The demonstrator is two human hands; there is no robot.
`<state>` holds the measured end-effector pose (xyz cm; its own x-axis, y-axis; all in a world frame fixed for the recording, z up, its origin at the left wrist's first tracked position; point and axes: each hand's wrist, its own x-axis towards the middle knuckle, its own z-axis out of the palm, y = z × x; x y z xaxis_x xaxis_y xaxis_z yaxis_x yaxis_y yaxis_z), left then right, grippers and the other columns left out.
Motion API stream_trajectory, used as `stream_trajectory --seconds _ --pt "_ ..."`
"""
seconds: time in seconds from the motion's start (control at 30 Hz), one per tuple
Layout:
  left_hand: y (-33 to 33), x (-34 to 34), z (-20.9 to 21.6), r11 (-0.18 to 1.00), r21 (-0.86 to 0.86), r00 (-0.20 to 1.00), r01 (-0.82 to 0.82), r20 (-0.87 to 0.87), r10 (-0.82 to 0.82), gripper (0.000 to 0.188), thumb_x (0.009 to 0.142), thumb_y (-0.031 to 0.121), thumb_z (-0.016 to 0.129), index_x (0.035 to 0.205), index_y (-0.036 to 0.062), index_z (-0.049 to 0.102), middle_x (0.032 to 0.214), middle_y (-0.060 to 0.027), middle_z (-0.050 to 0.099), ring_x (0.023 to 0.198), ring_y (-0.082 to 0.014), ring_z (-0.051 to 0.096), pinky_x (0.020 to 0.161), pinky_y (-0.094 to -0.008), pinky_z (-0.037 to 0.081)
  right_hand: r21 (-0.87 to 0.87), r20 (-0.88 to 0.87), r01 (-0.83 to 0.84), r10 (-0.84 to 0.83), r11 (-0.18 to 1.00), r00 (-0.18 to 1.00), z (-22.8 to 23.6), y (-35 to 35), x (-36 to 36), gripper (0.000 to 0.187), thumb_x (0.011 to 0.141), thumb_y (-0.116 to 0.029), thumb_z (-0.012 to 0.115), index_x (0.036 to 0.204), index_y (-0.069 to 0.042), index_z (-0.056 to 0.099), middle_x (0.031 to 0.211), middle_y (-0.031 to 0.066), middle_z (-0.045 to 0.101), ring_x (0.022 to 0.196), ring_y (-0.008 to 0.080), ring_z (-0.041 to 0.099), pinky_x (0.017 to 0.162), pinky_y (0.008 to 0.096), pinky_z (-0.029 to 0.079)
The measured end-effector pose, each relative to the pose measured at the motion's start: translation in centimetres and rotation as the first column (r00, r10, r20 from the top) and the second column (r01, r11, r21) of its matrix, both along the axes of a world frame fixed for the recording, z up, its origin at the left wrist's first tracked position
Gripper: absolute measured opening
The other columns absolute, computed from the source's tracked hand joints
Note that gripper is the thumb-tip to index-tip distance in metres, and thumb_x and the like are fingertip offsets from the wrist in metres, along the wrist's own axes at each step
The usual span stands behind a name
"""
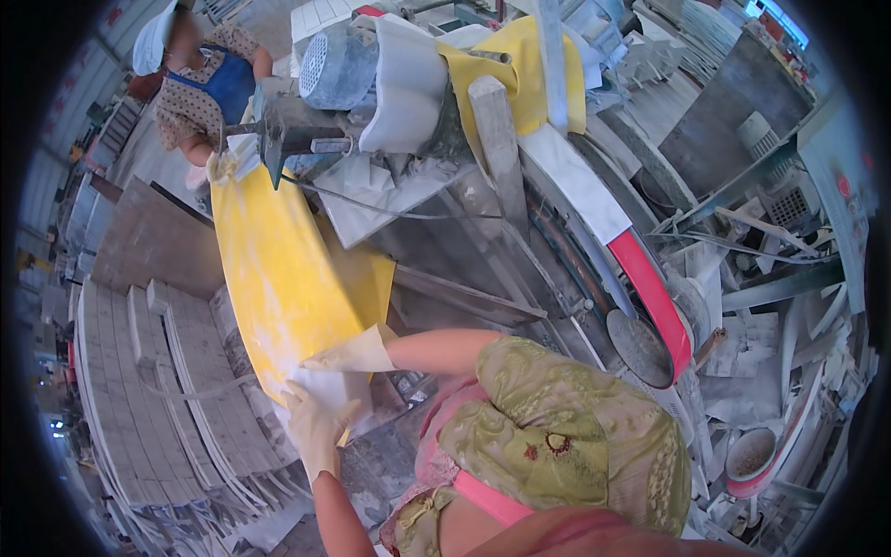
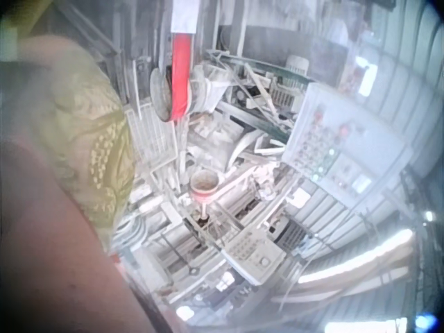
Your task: The person repeatedly picks up white rectangular stone pieces and rubs their edges against a rotating red polishing belt. They handle the pieces one at a time, turning them over to polish different sides, then place them into a stack of similar pieces.
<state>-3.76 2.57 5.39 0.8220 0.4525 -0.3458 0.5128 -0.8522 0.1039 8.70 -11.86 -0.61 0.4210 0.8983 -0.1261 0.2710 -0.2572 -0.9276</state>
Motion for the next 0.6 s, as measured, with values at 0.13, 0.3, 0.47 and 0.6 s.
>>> stream_trajectory --seconds 0.13,0.3,0.47,0.6 --pt "-0.8 0.6 -0.2 0.996 0.073 0.999 0.043 0.012 -0.044 0.143 0.055 0.04 0.095 0.155 -0.0152 0.011 0.154 -0.0454 0.028 0.142 -0.0473 0.042 0.112 -0.0417 0.044 0.071 -0.108 0.042 -0.034 0.997 0.994 -0.6 -0.8 -0.1 0.068 0.103 -0.07 0.032 0.156 -0.03 0.046 0.165 -0.0009 0.037 0.151 0.021 0.034 0.125 0.0342 0.018" --pt "-1.4 0.7 -1.2 0.994 0.089 0.997 -0.068 0.051 0.064 0.138 0.055 0.032 0.095 0.155 -0.0136 0.013 0.15 -0.0382 0.038 0.137 -0.0464 0.047 0.11 -0.0422 0.045 0.082 -0.165 0.037 -0.023 0.996 0.986 -0.6 -0.8 -0.1 0.067 0.102 -0.069 0.035 0.154 -0.028 0.049 0.164 0.0022 0.039 0.151 0.0228 0.033 0.125 0.0345 0.018" --pt "-1.2 0.2 -2.4 0.984 0.147 0.99 -0.096 0.12 0.078 0.136 0.051 0.032 0.095 0.157 -0.0077 0.02 0.146 -0.0307 0.045 0.131 -0.0443 0.05 0.11 -0.0421 0.045 0.042 0.046 -0.111 0.109 0.993 0.993 -2.5 0.3 0.4 0.064 0.11 -0.053 0.019 0.164 -0.021 0.026 0.17 0.0023 0.023 0.155 0.0218 0.023 0.127 0.0328 0.014" --pt "-0.6 -0.4 -3.6 0.983 0.146 0.98 -0.114 0.177 0.087 0.135 0.049 0.033 0.094 0.157 -0.0046 0.023 0.146 -0.0285 0.046 0.131 -0.0445 0.05 0.111 -0.0429 0.044 0.123 -0.033 -0.04 0.044 0.992 0.998 -4.0 1.2 0.0 0.064 0.108 -0.057 0.025 0.159 -0.021 0.038 0.166 0.0032 0.033 0.153 0.0218 0.028 0.126 0.0341 0.015"
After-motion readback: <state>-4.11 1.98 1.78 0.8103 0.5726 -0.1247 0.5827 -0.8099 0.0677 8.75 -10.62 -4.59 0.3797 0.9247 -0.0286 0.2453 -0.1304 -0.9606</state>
